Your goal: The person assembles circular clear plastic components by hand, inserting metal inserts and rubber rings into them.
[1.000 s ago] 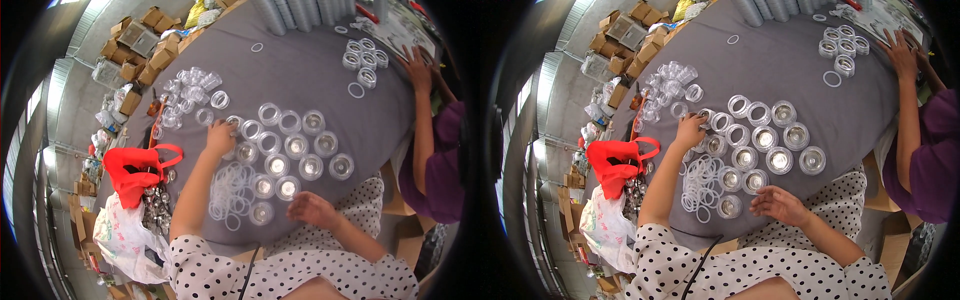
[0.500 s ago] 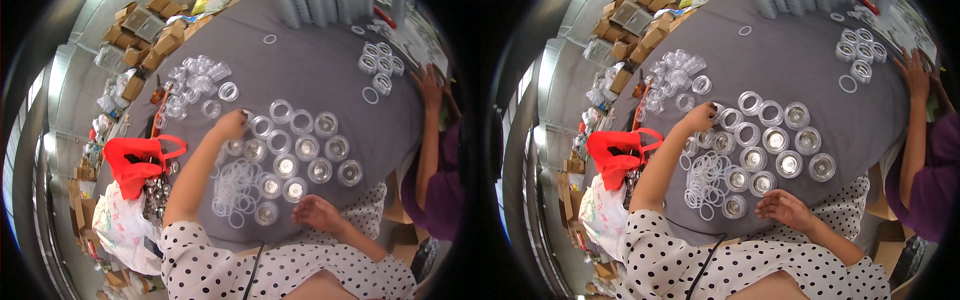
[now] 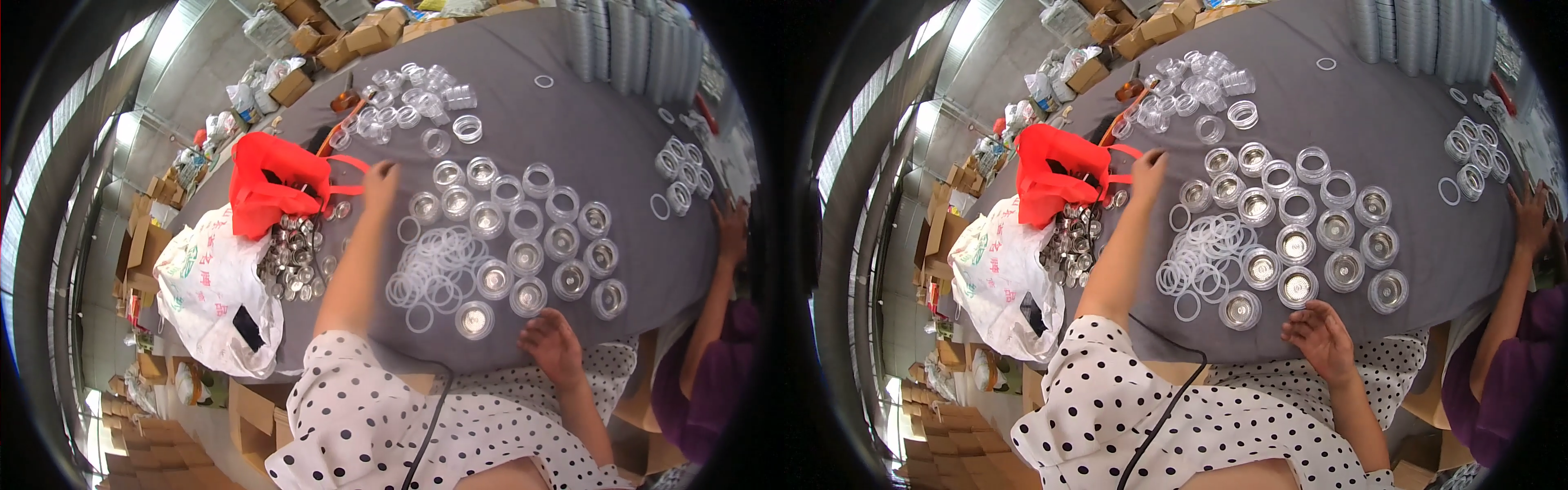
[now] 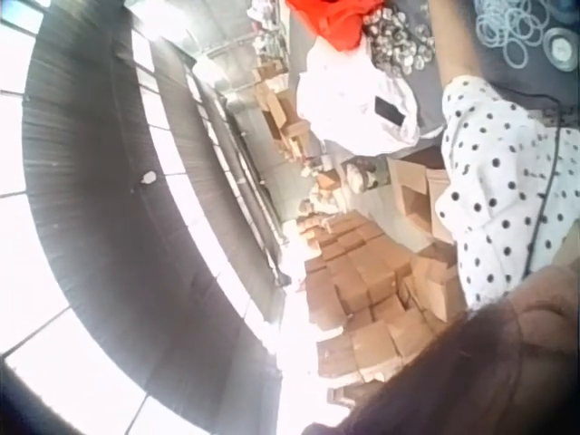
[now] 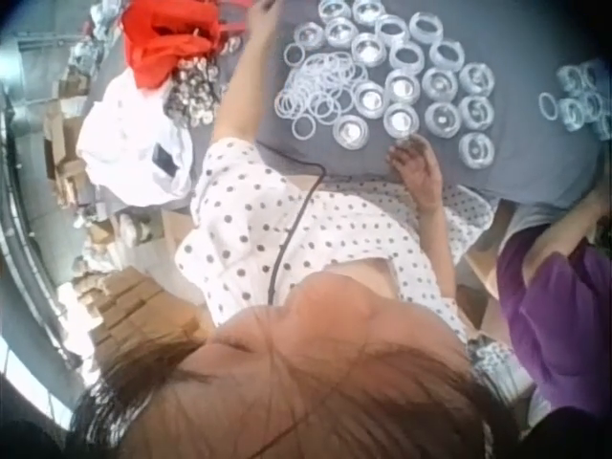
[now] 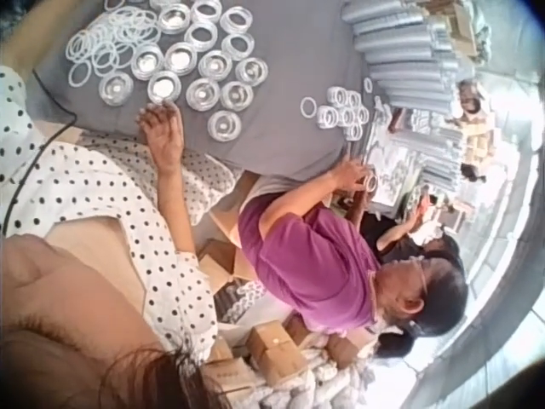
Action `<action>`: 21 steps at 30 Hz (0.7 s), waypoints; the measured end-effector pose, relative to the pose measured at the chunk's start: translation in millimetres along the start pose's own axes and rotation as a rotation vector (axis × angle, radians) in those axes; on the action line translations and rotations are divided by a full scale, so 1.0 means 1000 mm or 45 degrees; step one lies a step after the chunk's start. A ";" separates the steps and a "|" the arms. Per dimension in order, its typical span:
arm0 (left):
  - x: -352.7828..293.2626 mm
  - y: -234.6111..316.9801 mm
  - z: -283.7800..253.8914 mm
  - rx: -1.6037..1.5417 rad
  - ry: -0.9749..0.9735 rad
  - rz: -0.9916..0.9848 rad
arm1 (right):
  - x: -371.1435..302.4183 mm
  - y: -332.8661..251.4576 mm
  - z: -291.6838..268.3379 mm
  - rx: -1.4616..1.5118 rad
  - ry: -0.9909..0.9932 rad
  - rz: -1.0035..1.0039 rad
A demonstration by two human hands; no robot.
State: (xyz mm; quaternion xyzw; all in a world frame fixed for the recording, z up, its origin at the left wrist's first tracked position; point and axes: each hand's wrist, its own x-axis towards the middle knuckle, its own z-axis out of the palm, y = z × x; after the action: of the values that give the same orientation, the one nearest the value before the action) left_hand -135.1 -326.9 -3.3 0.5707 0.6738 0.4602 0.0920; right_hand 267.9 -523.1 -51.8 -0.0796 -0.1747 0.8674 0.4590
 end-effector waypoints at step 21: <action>-0.054 0.132 0.102 0.325 -0.695 0.543 | -0.003 -0.002 -0.002 0.100 -0.003 0.017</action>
State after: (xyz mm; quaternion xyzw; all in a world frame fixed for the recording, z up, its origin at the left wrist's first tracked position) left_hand 39.2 -330.6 14.2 0.8069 0.5424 0.2120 0.0985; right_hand 271.8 -523.8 -53.0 -0.0616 -0.1404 0.8767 0.4559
